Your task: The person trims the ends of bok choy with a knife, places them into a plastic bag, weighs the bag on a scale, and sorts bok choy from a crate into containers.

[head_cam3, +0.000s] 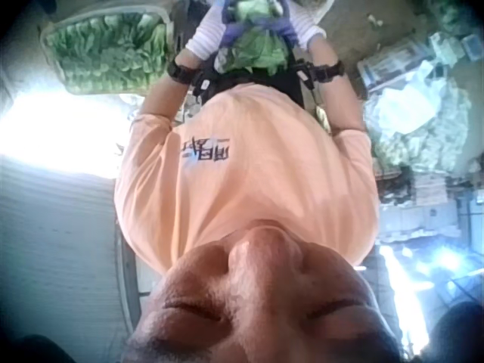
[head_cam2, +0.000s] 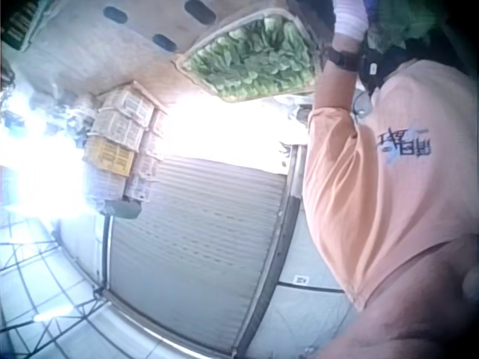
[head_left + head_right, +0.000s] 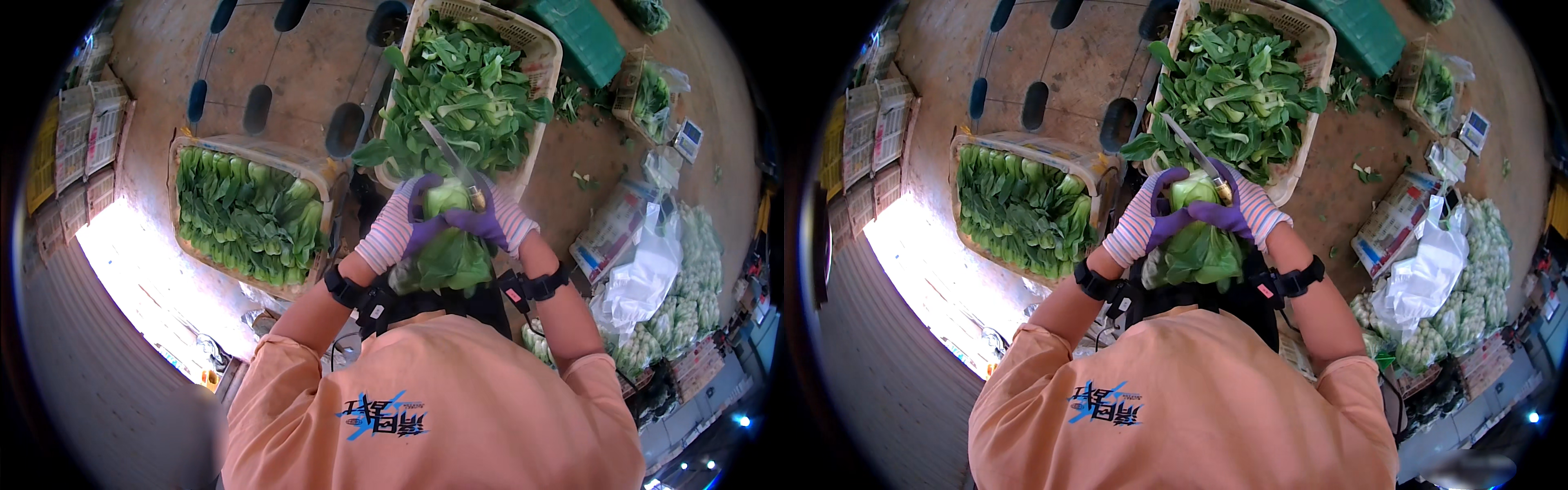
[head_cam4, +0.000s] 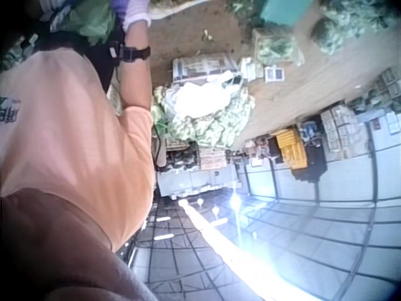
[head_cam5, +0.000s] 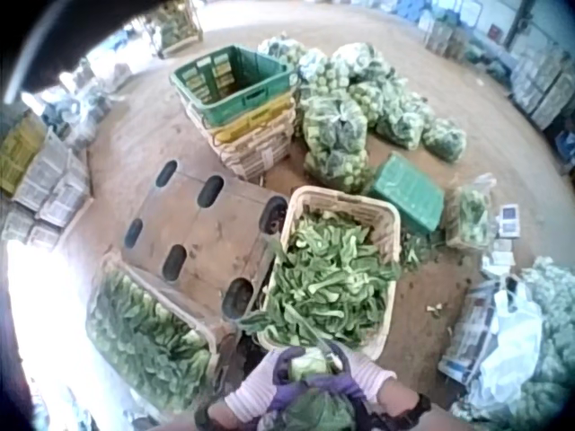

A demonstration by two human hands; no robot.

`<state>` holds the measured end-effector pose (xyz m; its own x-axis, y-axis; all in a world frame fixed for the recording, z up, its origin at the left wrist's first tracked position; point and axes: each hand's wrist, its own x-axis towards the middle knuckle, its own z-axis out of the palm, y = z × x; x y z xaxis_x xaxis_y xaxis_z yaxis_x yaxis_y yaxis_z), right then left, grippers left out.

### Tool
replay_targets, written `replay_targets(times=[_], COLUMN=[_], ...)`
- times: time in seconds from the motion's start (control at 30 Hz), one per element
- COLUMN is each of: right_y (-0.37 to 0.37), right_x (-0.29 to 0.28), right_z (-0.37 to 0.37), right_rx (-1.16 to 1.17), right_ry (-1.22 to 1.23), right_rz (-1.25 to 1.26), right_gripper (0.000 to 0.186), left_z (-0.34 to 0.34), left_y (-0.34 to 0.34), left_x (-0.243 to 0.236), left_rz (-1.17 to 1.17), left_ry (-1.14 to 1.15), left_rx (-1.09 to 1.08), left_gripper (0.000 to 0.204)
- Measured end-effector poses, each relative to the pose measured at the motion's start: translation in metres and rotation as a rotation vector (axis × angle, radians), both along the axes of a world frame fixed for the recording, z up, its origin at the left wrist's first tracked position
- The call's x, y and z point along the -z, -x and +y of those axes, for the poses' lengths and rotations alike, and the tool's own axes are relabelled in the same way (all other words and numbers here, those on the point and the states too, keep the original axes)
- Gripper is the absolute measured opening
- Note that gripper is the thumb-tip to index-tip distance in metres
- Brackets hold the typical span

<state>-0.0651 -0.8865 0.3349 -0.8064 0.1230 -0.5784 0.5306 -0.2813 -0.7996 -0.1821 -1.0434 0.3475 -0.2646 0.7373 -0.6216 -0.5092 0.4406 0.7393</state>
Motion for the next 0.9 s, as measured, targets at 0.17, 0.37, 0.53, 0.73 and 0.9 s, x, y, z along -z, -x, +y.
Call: replay_targets(times=[0.17, 0.37, 0.53, 0.73, 0.9], right_y=[-0.014, -0.017, -0.021, -0.032, -0.044], right_x=[0.013, 0.006, 0.002, -0.014, -0.021], right_z=[0.007, 0.01, 0.013, 0.025, 0.037], right_rx=[-0.168, -0.234, -0.288, -0.2, -0.154], right_ry=[-0.189, -0.203, -0.157, 0.141, 0.084], right_rz=[-0.019, -0.051, -0.097, -0.019, 0.195], right_gripper=[0.063, 0.063, 0.062, 0.065, 0.079], left_z=[-0.008, 0.0, -0.001, -0.014, -0.017], left_y=[0.007, 0.019, 0.021, 0.035, 0.056], left_x=[-0.001, -0.011, 0.003, 0.027, 0.078], left_rz=[0.357, 0.426, 0.271, -0.27, 0.662], left_ry=[0.054, 0.103, 0.023, -0.018, 0.054], left_rx=[0.263, 0.527, 0.503, 0.127, 0.052], left_gripper=[0.06, 0.048, 0.039, 0.026, 0.066])
